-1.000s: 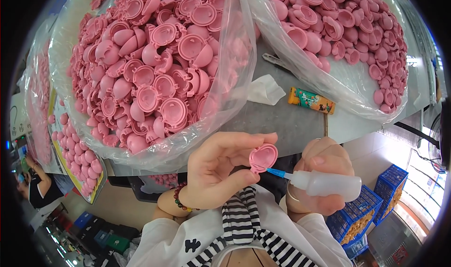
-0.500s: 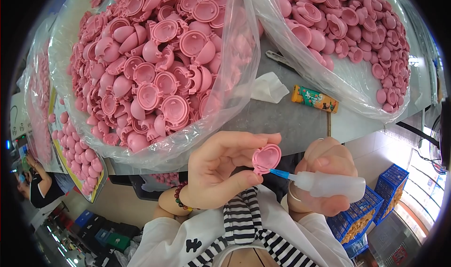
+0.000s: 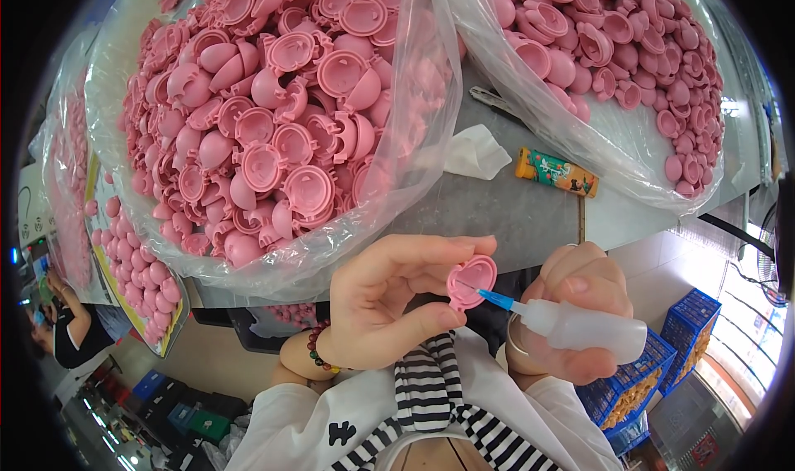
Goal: Assembling pink plastic toy components by applying glue and joining halves.
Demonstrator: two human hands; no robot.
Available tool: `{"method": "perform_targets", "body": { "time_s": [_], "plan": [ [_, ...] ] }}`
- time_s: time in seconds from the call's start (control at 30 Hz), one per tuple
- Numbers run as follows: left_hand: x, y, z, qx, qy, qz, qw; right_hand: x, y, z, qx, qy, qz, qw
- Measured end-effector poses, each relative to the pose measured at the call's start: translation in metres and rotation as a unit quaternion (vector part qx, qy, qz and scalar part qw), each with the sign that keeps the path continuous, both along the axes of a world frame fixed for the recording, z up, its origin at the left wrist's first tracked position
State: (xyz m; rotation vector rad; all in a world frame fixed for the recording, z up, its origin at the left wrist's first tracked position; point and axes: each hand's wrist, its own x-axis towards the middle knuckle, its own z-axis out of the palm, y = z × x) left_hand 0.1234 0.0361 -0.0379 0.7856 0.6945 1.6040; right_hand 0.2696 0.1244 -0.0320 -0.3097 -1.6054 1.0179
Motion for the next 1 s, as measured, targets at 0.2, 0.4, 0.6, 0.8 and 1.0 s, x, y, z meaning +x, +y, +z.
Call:
{"method": "perform_targets", "body": {
  "time_s": [0.2, 0.4, 0.6, 0.8, 1.0],
  "plan": [
    [0.001, -0.001, 0.003, 0.012, 0.025, 0.02, 0.999, -0.002, -0.003, 0.003, -0.027, 0.024, -0.031, 0.999],
    [0.003, -0.005, 0.006, -0.022, 0.167, 0.104, 0.98, -0.002, -0.004, 0.0, -0.002, 0.004, -0.032, 0.999],
    [0.0, -0.001, 0.007, 0.03, 0.338, 0.187, 0.922, -0.003, -0.003, 0.001, 0.0, 0.029, -0.02, 0.999],
    [0.001, -0.001, 0.003, 0.045, 0.225, 0.163, 0.959, -0.003, 0.028, 0.008, -0.071, -0.14, -0.204, 0.966],
    [0.005, -0.006, -0.014, 0.028, -0.344, -0.163, 0.924, -0.015, 0.06, 0.006, -0.02, -0.297, -0.168, 0.94]
  ]
}}
